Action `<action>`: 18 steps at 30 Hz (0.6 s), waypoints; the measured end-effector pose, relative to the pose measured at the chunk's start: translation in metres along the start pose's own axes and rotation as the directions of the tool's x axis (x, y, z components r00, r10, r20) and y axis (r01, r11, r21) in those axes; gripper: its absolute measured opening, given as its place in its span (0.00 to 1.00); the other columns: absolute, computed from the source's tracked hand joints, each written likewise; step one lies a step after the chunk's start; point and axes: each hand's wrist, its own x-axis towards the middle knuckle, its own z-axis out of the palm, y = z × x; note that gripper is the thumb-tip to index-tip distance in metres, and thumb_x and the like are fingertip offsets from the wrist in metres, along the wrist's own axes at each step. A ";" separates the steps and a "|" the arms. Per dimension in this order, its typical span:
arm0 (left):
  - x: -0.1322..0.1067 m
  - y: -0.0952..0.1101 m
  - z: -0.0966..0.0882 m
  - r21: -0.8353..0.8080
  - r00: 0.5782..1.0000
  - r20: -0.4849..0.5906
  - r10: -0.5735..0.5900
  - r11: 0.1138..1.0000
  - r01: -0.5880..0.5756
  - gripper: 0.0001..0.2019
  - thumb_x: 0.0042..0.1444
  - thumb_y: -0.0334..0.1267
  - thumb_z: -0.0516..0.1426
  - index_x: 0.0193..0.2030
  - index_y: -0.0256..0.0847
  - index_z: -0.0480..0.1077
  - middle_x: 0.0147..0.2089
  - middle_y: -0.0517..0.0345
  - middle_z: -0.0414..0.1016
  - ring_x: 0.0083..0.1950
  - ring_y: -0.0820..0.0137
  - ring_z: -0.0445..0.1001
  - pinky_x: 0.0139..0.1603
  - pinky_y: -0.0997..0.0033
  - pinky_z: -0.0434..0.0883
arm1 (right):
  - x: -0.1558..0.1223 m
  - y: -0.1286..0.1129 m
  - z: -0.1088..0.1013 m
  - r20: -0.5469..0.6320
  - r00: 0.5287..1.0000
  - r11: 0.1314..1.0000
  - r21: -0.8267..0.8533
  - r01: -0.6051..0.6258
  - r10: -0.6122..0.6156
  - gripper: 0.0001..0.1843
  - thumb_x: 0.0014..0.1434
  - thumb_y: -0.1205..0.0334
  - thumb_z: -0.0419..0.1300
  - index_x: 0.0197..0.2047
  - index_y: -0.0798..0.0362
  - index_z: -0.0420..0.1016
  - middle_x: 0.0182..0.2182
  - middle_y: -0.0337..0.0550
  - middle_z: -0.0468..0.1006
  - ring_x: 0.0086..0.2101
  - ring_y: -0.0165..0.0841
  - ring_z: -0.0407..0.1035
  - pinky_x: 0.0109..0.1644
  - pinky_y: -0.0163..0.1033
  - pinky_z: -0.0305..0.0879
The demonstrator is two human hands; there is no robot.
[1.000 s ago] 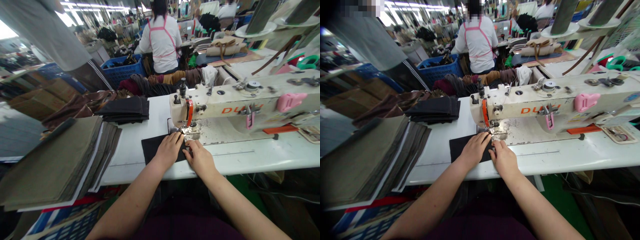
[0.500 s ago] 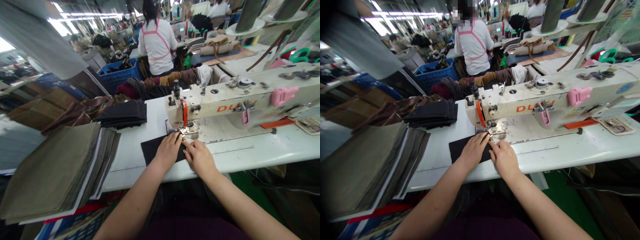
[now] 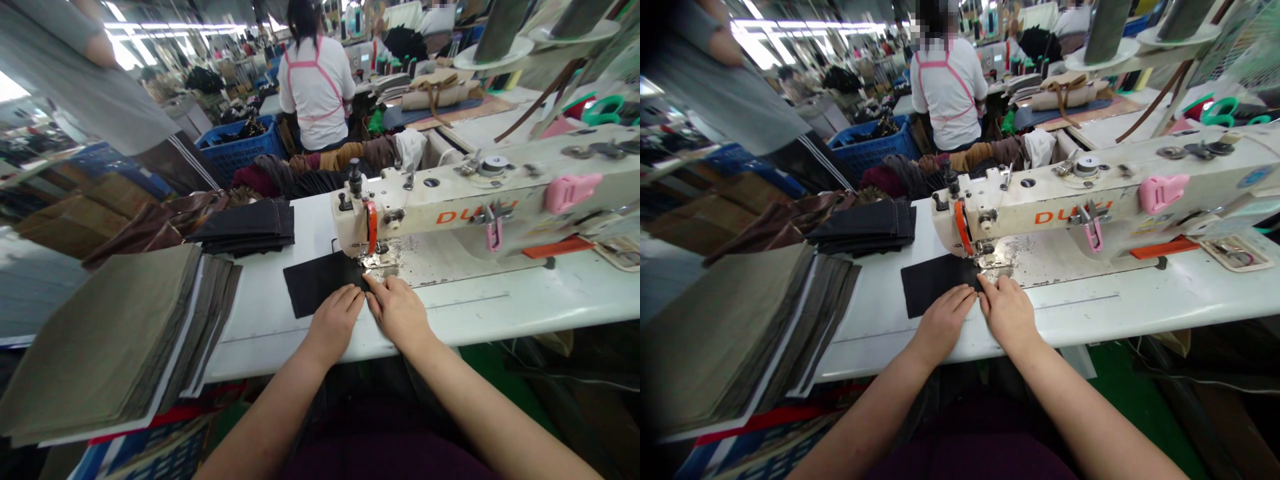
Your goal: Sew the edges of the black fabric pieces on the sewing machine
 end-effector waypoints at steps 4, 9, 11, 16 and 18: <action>0.005 -0.011 0.002 0.029 0.999 0.039 -0.008 1.000 0.007 0.19 0.68 0.29 0.51 0.63 0.36 0.68 0.64 0.47 0.72 0.67 0.60 0.68 0.69 0.57 0.67 | -0.001 0.000 0.000 -0.008 1.000 1.000 -0.005 0.010 -0.010 0.24 0.71 0.54 0.51 0.68 0.47 0.67 0.37 0.46 0.70 0.41 0.40 0.64 0.47 0.42 0.60; 0.019 -0.025 0.003 0.017 0.998 0.059 -0.030 0.999 0.029 0.20 0.68 0.28 0.50 0.65 0.36 0.66 0.66 0.48 0.71 0.69 0.61 0.66 0.70 0.57 0.65 | -0.003 0.000 -0.001 -0.026 0.999 1.000 -0.010 0.021 -0.021 0.25 0.71 0.55 0.50 0.68 0.49 0.67 0.37 0.47 0.70 0.41 0.40 0.64 0.48 0.42 0.60; 0.025 -0.029 0.005 0.007 0.998 0.056 -0.038 0.999 0.038 0.20 0.68 0.28 0.50 0.65 0.37 0.66 0.65 0.48 0.71 0.69 0.61 0.66 0.70 0.57 0.65 | -0.003 -0.001 -0.001 -0.025 0.999 1.000 -0.010 0.023 -0.023 0.24 0.71 0.55 0.50 0.67 0.49 0.67 0.37 0.47 0.70 0.41 0.40 0.63 0.48 0.42 0.60; 0.038 -0.040 0.008 -0.014 0.997 0.056 -0.055 0.998 0.055 0.20 0.66 0.26 0.51 0.64 0.37 0.66 0.66 0.48 0.70 0.69 0.61 0.65 0.70 0.57 0.64 | -0.003 -0.001 -0.002 -0.034 0.999 1.000 -0.005 0.026 -0.026 0.24 0.71 0.55 0.50 0.66 0.49 0.68 0.37 0.46 0.69 0.41 0.40 0.63 0.47 0.42 0.59; 0.043 -0.043 0.008 -0.020 0.996 0.055 -0.066 0.998 0.067 0.20 0.67 0.27 0.51 0.64 0.37 0.67 0.66 0.48 0.70 0.69 0.61 0.65 0.70 0.57 0.64 | -0.003 -0.001 -0.002 -0.043 0.999 1.000 -0.003 0.031 -0.032 0.23 0.71 0.56 0.50 0.66 0.50 0.69 0.37 0.47 0.69 0.41 0.40 0.63 0.48 0.42 0.59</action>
